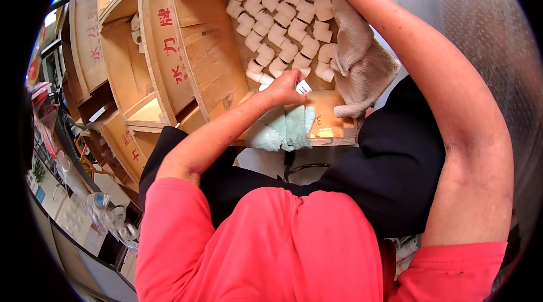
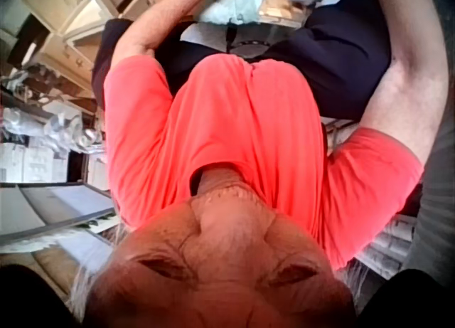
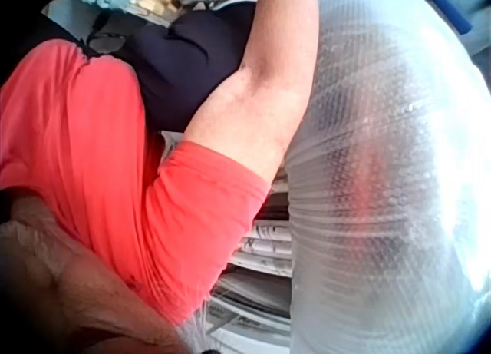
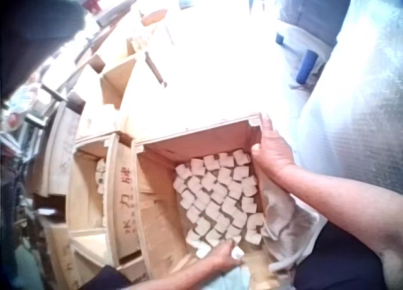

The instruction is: The person transfers small white plastic parts from a wooden crate on the left to a wooden crate on the right. They pick up the parts one by one with their left hand and place them into the second crate, occasionally adjusting the pile.

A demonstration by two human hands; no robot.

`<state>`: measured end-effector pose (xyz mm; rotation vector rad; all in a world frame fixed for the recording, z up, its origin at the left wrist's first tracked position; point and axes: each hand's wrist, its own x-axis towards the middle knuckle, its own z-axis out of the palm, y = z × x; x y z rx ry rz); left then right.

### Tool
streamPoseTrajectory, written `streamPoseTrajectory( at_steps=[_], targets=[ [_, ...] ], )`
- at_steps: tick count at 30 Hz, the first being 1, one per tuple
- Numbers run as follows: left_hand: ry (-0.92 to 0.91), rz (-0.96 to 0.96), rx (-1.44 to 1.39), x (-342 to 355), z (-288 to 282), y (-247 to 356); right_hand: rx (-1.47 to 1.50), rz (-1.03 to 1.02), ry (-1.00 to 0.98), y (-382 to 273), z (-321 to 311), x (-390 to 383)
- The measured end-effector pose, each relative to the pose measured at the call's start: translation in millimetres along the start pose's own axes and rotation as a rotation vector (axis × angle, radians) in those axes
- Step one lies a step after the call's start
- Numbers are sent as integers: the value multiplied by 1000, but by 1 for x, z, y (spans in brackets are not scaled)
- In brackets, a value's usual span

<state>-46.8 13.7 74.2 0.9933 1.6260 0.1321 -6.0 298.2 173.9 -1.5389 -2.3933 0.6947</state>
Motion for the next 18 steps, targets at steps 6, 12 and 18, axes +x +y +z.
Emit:
streamPoseTrajectory(
  at_steps=[6,12,18],
  targets=[
    [20,-168,4,2,21,-5,-5,-29,53,5,0,-1],
    [15,-181,-76,7,32,-12,1,-14,35,3,1,1],
    [-42,-151,-293,17,41,-31,20,-39,55,6,4,2]
  ],
)
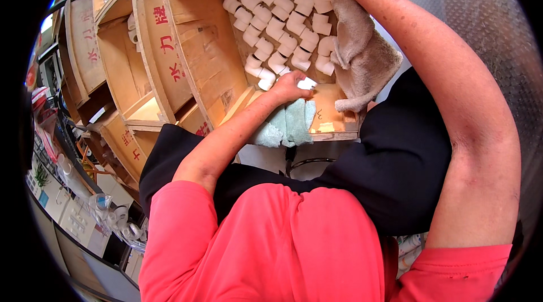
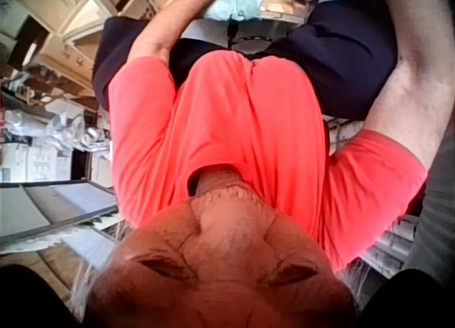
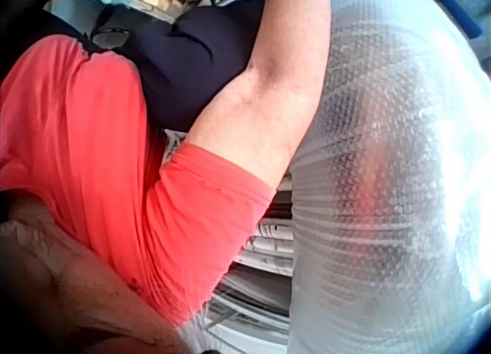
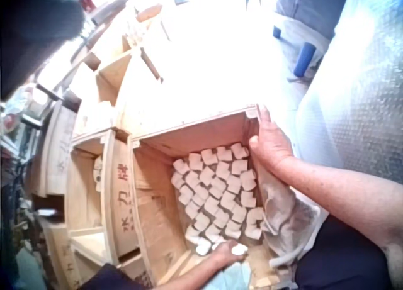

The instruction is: The person transfers small white plastic parts from a wooden crate on the left to a wooden crate on the right. They pick up the parts one by one with their left hand and place them into the second crate, occasionally adjusting the pile.

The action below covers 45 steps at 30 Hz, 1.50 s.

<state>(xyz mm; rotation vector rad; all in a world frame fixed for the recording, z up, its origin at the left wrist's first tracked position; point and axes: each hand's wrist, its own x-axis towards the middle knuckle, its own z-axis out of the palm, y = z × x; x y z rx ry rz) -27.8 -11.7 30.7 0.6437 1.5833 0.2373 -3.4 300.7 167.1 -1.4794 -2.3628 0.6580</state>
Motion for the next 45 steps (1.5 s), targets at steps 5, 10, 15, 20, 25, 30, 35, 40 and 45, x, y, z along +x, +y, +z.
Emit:
streamPoseTrajectory(
  at_steps=[5,10,15,20,25,30,35,40,45],
  targets=[
    [297,51,225,-4,17,17,-7,-25,23,5,1,0],
    [377,-5,115,21,34,-3,-6,10,-19,0,-1,1],
    [416,-62,48,29,36,-13,-7,15,-23,0,-2,0],
    [400,-155,-106,31,35,-13,-6,4,-11,0,-1,0],
    [358,-284,-233,25,29,-2,-7,2,3,3,-1,0],
    [421,-146,-74,31,35,-19,6,-2,-1,0,-1,0],
    [434,-151,-53,26,32,-16,13,-4,-9,0,-3,0],
    [453,-17,228,14,25,-3,5,-6,5,3,-2,1],
    [319,10,436,4,16,15,12,6,-25,-2,-5,-1]
  ],
)
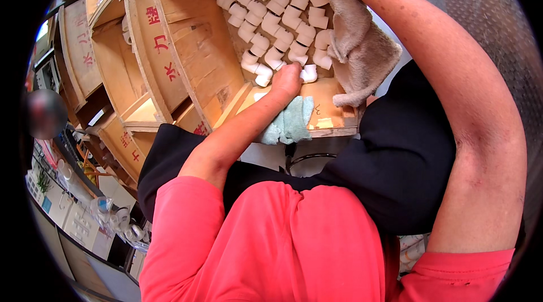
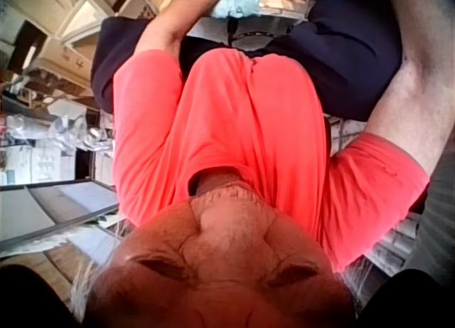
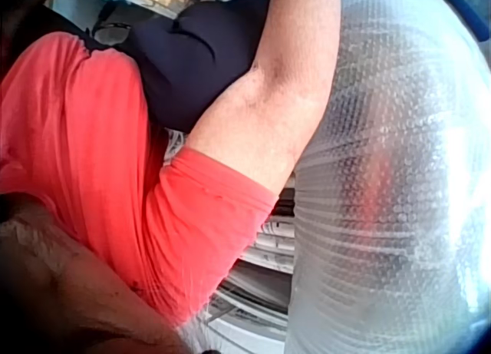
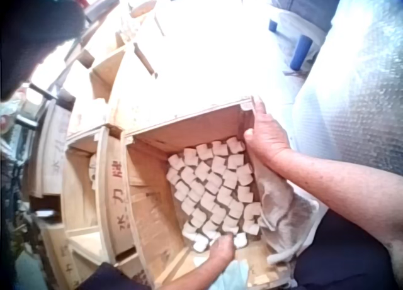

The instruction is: The person transfers small white plastic parts from a wooden crate on the left to a wooden crate on the right. They pick up the parts one by one with their left hand and place them into the second crate, occasionally adjusting the pile.

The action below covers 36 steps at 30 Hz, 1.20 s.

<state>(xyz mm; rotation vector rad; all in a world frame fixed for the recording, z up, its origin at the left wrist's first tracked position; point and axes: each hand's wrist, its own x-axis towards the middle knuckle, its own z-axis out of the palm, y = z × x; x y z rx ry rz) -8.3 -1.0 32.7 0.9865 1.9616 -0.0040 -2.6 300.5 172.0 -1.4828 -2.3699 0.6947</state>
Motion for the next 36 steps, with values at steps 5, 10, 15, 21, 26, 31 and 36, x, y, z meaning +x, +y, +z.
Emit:
streamPoseTrajectory(
  at_steps=[5,10,15,21,26,31,36],
  targets=[
    [-58,65,79,-3,-10,5,-14,18,-12,-1,0,0],
    [-6,196,82,-9,-25,0,3,-14,26,4,4,-1],
    [60,312,132,-4,-32,-3,17,-9,13,2,3,1],
    [67,395,245,6,-24,-4,4,-23,16,3,2,0],
    [147,461,274,17,-16,-11,-5,-29,28,4,4,1],
    [94,517,337,21,-23,-12,5,-9,6,1,3,0],
    [84,580,392,26,-25,-11,-4,-6,20,3,1,1]
  ],
)
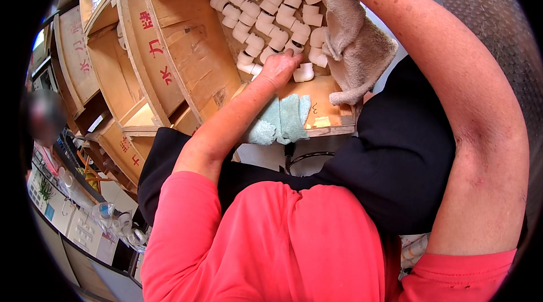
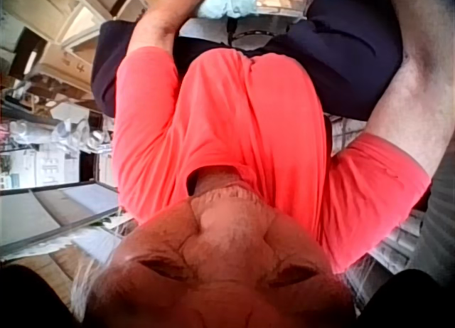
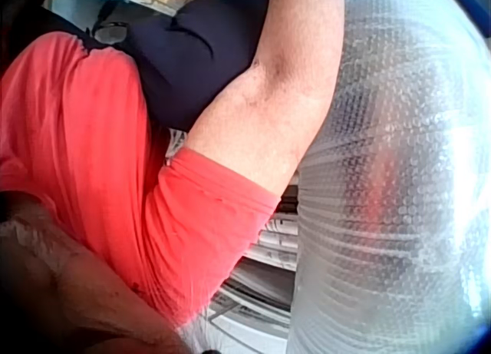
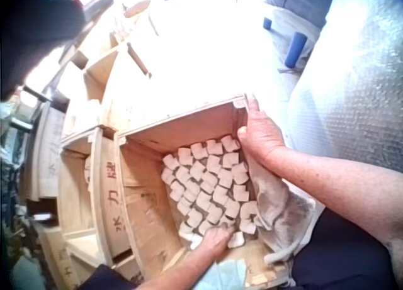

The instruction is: The person transfers small white plastic parts from a wooden crate on the left to a wooden crate on the right. They pick up the parts one by one with their left hand and place them into the second crate, occasionally adjusting the pile.

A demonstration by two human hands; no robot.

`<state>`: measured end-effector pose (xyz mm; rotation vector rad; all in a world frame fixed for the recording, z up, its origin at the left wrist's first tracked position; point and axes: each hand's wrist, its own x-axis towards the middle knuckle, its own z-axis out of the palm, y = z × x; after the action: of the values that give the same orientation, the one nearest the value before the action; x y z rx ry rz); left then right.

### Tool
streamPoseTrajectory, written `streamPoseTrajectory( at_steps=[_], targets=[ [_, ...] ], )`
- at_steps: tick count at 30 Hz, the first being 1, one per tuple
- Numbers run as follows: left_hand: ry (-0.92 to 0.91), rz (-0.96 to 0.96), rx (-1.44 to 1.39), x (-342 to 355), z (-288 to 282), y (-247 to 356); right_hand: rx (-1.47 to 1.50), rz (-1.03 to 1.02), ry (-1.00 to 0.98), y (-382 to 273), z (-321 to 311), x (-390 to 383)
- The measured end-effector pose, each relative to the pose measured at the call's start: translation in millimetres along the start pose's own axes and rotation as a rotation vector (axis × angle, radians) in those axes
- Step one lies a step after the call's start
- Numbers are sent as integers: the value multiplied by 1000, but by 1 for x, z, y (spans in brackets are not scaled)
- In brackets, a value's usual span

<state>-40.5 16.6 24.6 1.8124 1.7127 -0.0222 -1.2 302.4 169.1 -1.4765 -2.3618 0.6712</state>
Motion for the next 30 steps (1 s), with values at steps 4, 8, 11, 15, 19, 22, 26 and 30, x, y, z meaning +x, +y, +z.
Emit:
streamPoseTrajectory(
  at_steps=[4,8,11,15,19,22,26,30],
  targets=[
    [10,6,-25,-4,-9,2,12,19,-20,-4,-1,-2],
    [-59,-17,-21,-11,-7,8,15,19,-27,-6,-4,-2],
    [-98,10,-32,-16,-9,15,-1,20,-29,-3,-2,-1],
    [-137,-26,-3,-14,6,22,1,6,-20,-2,0,0],
    [-103,-61,15,-15,18,22,15,6,-19,-4,-2,-2],
    [-130,-100,6,-13,21,23,4,14,-21,-4,-3,-2],
    [-177,-160,-47,-10,17,24,17,6,-16,-3,-2,-1],
    [-179,-225,-89,-8,9,27,19,-19,5,-6,-3,-6]
  ],
)
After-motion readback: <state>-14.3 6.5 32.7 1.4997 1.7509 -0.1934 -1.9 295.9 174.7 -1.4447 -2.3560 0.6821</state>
